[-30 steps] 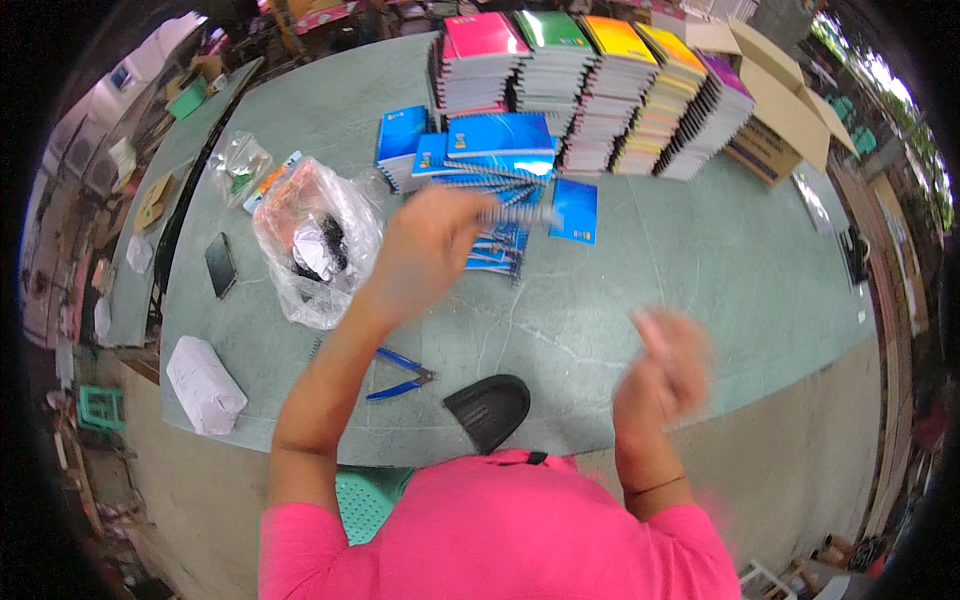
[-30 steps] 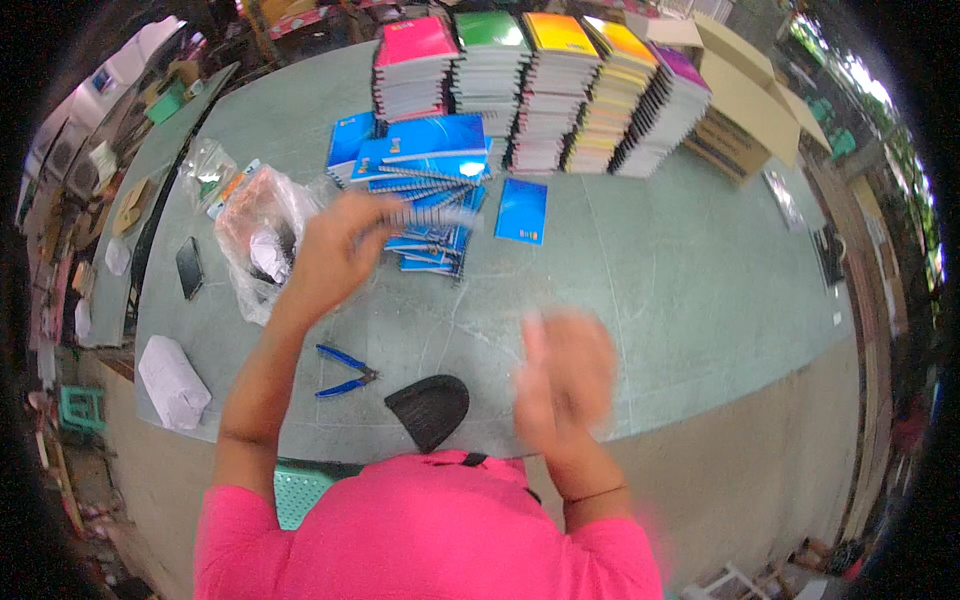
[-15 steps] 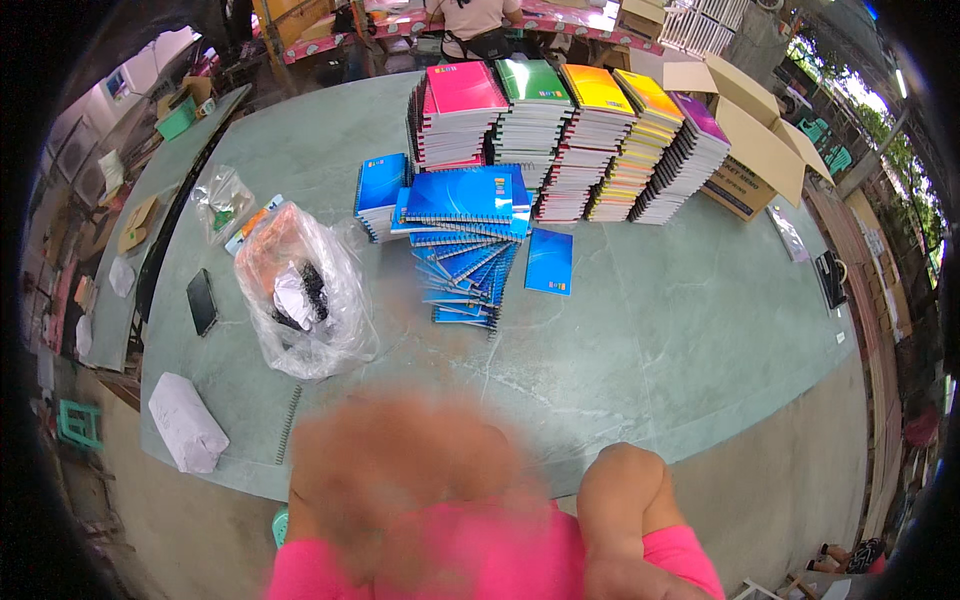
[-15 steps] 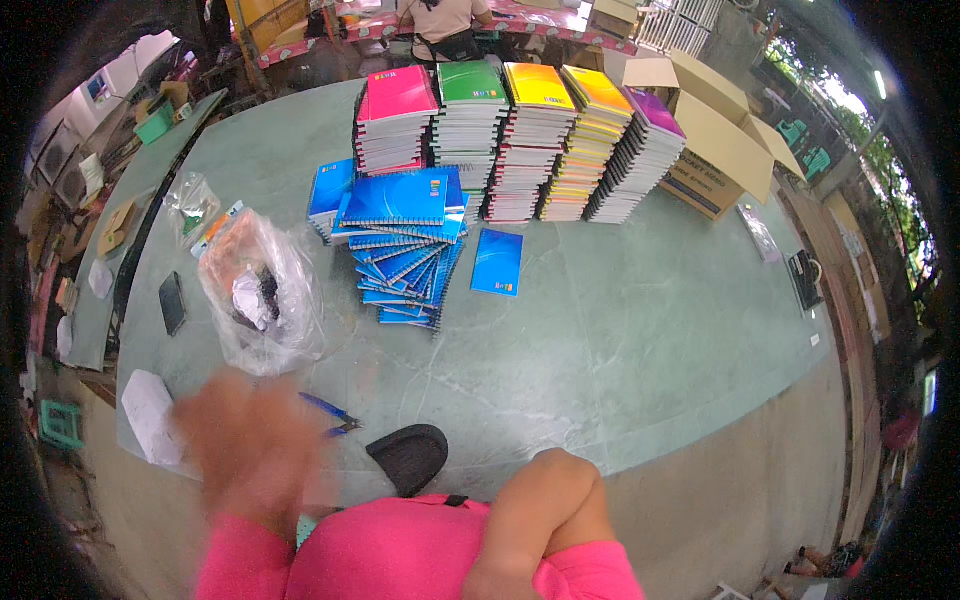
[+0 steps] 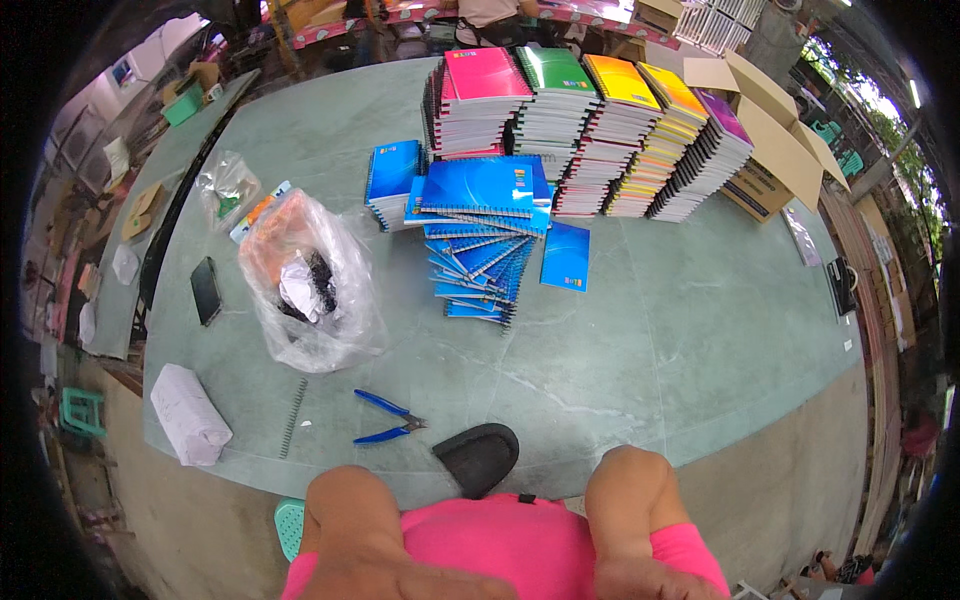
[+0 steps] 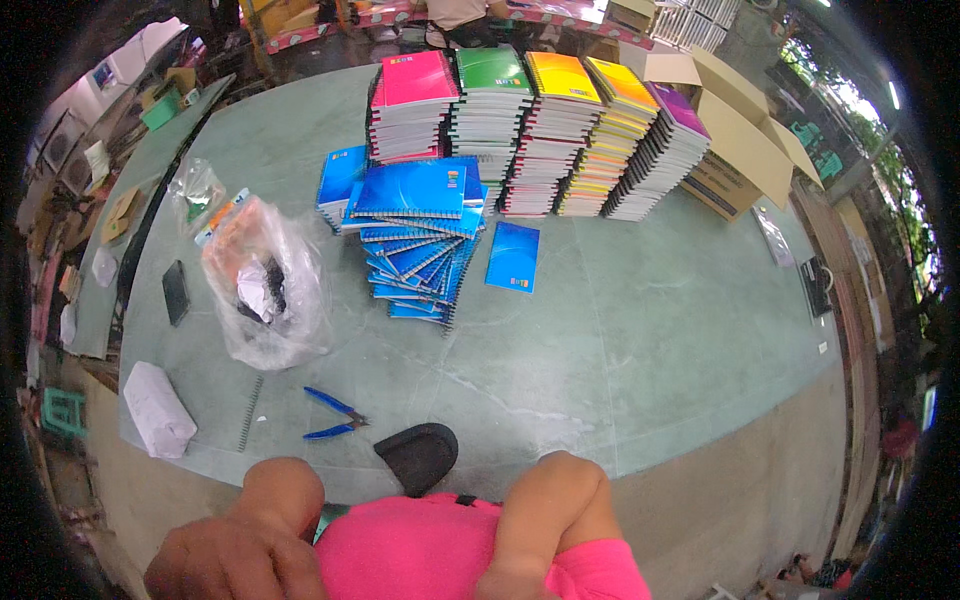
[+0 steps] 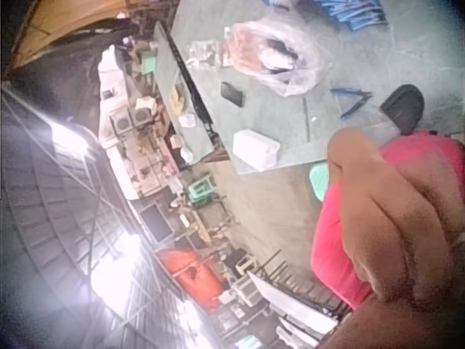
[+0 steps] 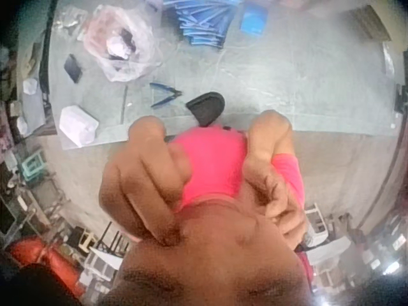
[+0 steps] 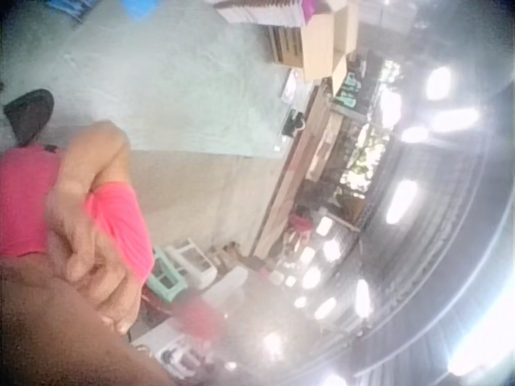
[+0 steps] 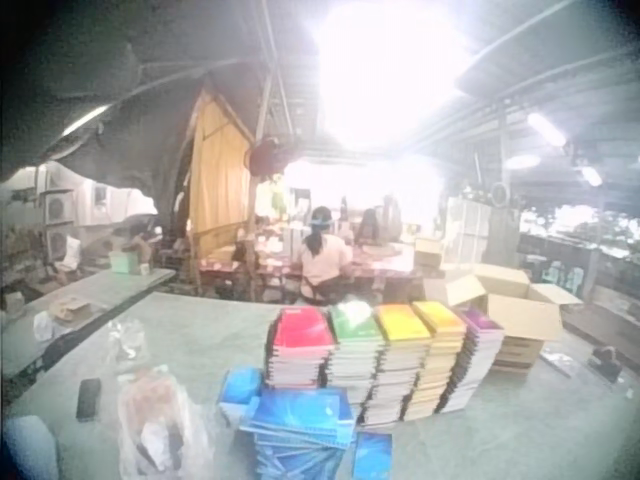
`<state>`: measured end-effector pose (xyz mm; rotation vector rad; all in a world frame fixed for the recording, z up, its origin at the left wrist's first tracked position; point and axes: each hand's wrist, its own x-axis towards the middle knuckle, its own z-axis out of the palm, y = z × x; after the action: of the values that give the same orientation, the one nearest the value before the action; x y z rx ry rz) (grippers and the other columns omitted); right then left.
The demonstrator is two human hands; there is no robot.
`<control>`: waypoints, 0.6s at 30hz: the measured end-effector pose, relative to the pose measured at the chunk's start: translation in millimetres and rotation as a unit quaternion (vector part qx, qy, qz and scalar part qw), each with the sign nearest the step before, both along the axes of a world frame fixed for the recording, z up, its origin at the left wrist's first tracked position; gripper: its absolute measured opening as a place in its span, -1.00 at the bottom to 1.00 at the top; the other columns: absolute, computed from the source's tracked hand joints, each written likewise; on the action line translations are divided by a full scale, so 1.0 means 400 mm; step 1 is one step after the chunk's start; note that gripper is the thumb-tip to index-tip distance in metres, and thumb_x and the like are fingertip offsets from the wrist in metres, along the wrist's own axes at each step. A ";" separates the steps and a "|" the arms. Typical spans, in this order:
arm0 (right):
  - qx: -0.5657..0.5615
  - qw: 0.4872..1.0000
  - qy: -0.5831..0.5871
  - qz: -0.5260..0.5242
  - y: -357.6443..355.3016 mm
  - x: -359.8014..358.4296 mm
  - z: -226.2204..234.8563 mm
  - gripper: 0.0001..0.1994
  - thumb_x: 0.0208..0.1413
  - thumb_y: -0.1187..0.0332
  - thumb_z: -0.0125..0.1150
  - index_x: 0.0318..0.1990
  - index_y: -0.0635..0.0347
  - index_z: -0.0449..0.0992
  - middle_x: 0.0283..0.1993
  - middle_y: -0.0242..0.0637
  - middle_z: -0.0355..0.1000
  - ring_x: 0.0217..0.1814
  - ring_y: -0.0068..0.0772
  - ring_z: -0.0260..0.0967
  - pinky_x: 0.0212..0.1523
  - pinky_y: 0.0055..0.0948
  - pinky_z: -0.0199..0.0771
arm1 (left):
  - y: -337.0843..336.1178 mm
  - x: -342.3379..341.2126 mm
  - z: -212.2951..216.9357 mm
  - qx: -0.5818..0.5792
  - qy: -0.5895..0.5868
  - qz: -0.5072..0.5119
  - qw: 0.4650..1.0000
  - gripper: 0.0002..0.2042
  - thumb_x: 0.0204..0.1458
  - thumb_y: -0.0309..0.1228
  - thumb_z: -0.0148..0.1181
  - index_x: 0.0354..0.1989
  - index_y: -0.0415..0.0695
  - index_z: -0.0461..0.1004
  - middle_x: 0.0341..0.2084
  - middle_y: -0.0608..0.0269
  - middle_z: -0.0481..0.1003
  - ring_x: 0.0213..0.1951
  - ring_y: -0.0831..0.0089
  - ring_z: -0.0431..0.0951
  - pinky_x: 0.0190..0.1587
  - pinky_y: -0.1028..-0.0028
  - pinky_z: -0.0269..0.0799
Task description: The person assembles notebooks by manually aligning the spiral binder through the holes of the paper stacks and then using pliers to trim and finish the ends of the binder.
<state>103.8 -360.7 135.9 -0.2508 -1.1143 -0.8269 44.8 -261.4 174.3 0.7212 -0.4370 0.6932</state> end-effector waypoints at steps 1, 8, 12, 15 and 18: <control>-0.057 0.998 -0.005 -0.014 -0.029 0.004 -0.010 -0.76 -0.06 0.57 0.06 -0.19 0.17 0.30 -0.28 -0.40 0.21 -0.15 -0.50 0.17 -0.17 -0.51 0.26 | 0.037 0.018 0.003 0.055 -0.032 -0.056 0.996 -0.64 -0.07 -0.64 0.01 -0.84 -0.03 0.14 -0.75 0.34 0.39 -0.61 0.52 0.26 -0.62 0.67 0.05; 0.216 0.969 -0.085 -0.081 0.064 0.068 0.002 -0.84 -0.05 0.60 0.05 -0.29 0.16 0.36 -0.39 -0.39 0.20 -0.31 -0.49 0.21 -0.24 -0.59 0.29 | -0.063 -0.010 0.029 -0.110 0.185 0.155 0.964 -0.83 0.01 -0.45 -0.08 -0.60 -0.09 0.35 -0.48 0.29 0.44 -0.60 0.48 0.28 -0.60 0.60 0.07; -0.140 0.989 -0.026 0.024 0.015 0.107 -0.142 -0.94 -0.02 0.49 0.08 -0.36 0.19 0.37 -0.42 -0.29 0.27 -0.37 -0.40 0.23 -0.34 -0.50 0.26 | 0.138 0.039 -0.050 0.282 -0.080 -0.134 0.947 -0.84 0.05 -0.31 -0.05 -0.37 -0.14 0.34 -0.47 0.19 0.44 -0.50 0.43 0.37 -0.35 0.35 0.19; -0.484 0.790 0.136 -0.352 0.026 0.296 -0.273 -0.92 -0.01 0.42 0.09 -0.44 0.22 0.37 -0.48 -0.22 0.31 -0.45 -0.33 0.24 -0.45 -0.46 0.21 | 0.215 0.022 -0.130 0.445 -0.065 -0.185 0.873 -0.86 -0.02 -0.33 0.02 -0.46 -0.14 0.39 -0.47 0.25 0.45 -0.45 0.36 0.41 -0.38 0.34 0.26; -0.541 0.692 0.396 -0.268 0.111 0.603 -0.437 -0.78 0.04 0.29 0.08 -0.48 0.29 0.39 -0.58 -0.21 0.34 -0.56 -0.29 0.26 -0.48 -0.44 0.25 | 0.238 -0.005 -0.171 0.462 0.177 -0.010 0.869 -0.91 -0.18 -0.47 0.19 -0.54 -0.15 0.38 -0.52 0.27 0.42 -0.49 0.37 0.39 -0.42 0.45 0.29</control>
<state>344.8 -316.5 -38.8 -1.8335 -0.5354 -0.3396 42.8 -166.1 105.9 1.7191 -0.4234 0.2785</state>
